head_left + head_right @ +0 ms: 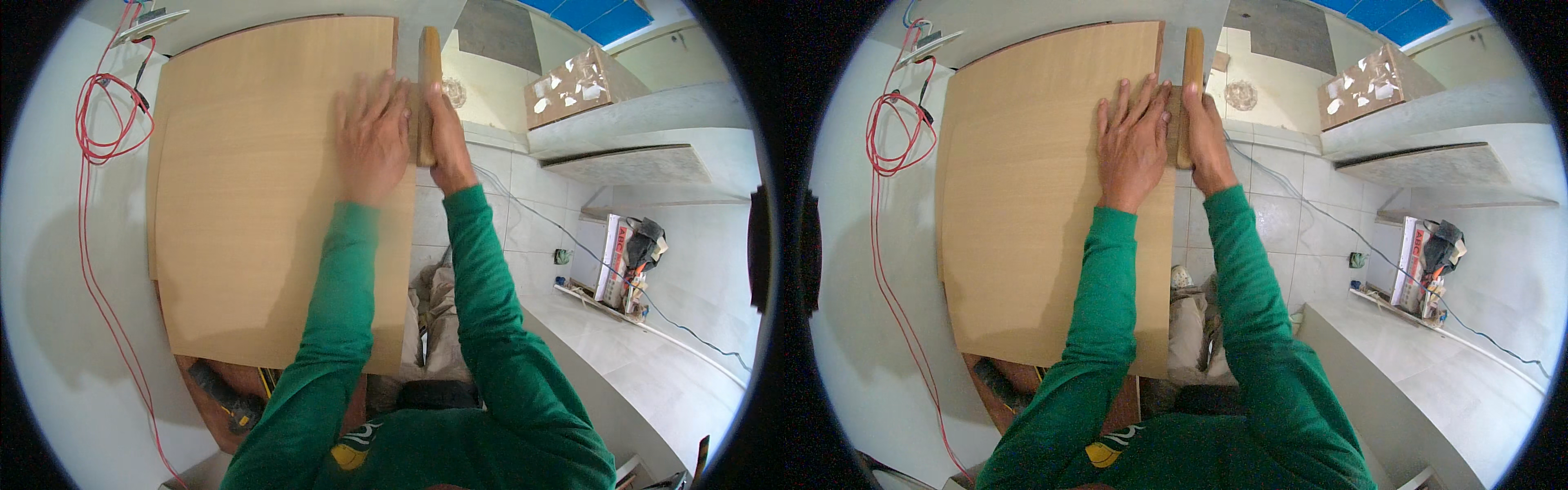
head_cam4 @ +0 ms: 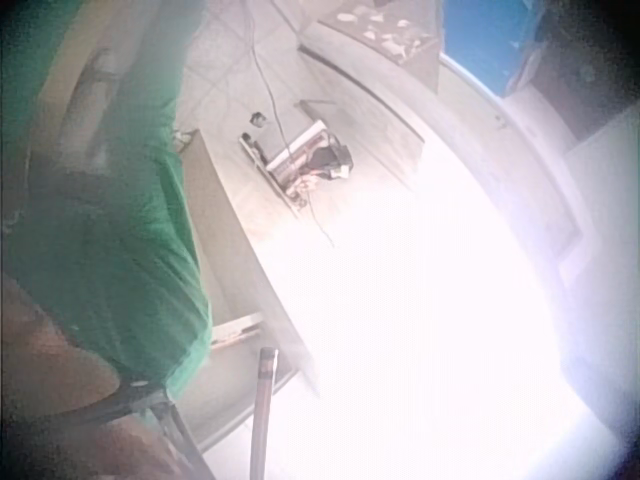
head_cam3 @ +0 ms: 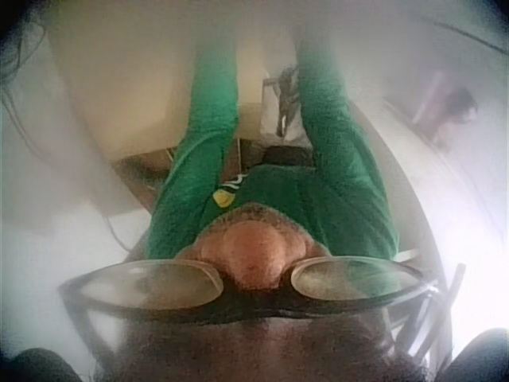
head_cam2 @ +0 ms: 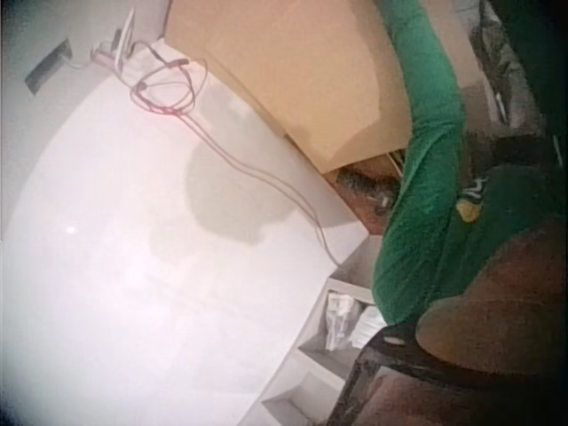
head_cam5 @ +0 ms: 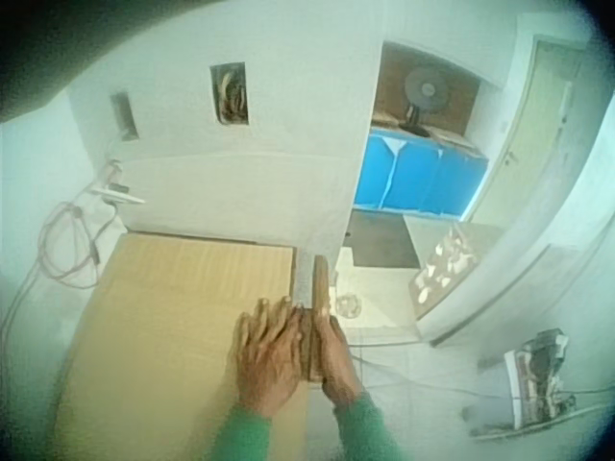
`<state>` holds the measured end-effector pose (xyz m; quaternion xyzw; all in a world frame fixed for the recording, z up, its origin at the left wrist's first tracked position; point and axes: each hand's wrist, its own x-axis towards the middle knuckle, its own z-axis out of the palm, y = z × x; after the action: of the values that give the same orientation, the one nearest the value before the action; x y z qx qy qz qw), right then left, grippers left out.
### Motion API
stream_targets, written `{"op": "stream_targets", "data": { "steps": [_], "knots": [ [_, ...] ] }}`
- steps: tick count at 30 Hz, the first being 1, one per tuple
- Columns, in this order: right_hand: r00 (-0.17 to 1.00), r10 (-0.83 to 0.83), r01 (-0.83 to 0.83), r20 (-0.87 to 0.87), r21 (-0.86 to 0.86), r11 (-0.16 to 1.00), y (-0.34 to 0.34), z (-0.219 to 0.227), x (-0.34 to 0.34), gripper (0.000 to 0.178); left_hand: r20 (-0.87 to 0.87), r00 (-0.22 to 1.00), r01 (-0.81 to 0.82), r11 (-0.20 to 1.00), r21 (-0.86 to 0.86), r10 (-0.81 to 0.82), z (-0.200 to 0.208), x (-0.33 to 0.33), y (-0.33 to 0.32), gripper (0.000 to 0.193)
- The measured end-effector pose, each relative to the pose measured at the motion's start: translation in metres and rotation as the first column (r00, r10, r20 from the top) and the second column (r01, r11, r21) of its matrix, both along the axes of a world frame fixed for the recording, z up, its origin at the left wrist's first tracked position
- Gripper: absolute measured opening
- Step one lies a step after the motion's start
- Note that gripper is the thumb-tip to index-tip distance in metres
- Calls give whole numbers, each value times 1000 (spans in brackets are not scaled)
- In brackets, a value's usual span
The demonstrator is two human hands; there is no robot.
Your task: The person fits a wooden panel into a cabinet opening, then retrieves a hammer and a small wooden block. They use the block and hammer to tap the panel into place, then mark the panel with a pencil.
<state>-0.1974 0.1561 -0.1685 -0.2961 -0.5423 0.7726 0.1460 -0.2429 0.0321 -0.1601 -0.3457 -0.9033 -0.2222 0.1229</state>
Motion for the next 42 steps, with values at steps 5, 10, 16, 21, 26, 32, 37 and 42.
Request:
{"op": "stream_targets", "data": {
  "steps": [5, 10, 16, 21, 26, 32, 37, 42],
  "knots": [
    [998, 29, -27, 51, -49, 998, 15, 11, -25, 78, 14, 1000, 23, 1000, -17, -22, -3, 1, 3, 47],
    [999, 11, -8, 34, -88, 996, -7, 2, 7, 71, -20, 999, 26, 999, 21, -25, -7, -2, 7, 45],
    [1000, -22, 19, -22, -118, 993, -10, 17, 13, 67, 29, 999, 25, 994, 104, -29, 8, -44, 23, 24],
    [995, -17, 13, 99, 45, 999, 6, 22, -7, 66, 11, 991, 129, 981, 143, -131, 10, -64, 25, 11],
    [998, -54, 53, 35, 36, 998, 16, 14, -29, 67, 26, 995, 89, 986, 144, -93, 4, -60, 31, 14],
    [999, -36, 36, 22, -4, 999, 6, 14, -24, 63, 68, 993, 83, 984, 157, -95, 0, -65, 35, 15],
    [998, -46, 46, 31, 5, 999, -5, 17, -4, 60, 75, 993, 83, 985, 150, -96, -2, -63, 39, 15],
    [998, -29, 31, 57, -31, 999, -37, 18, 43, 58, 19, 995, 96, 983, 155, -100, -6, -67, 40, 15]
  ]
}}
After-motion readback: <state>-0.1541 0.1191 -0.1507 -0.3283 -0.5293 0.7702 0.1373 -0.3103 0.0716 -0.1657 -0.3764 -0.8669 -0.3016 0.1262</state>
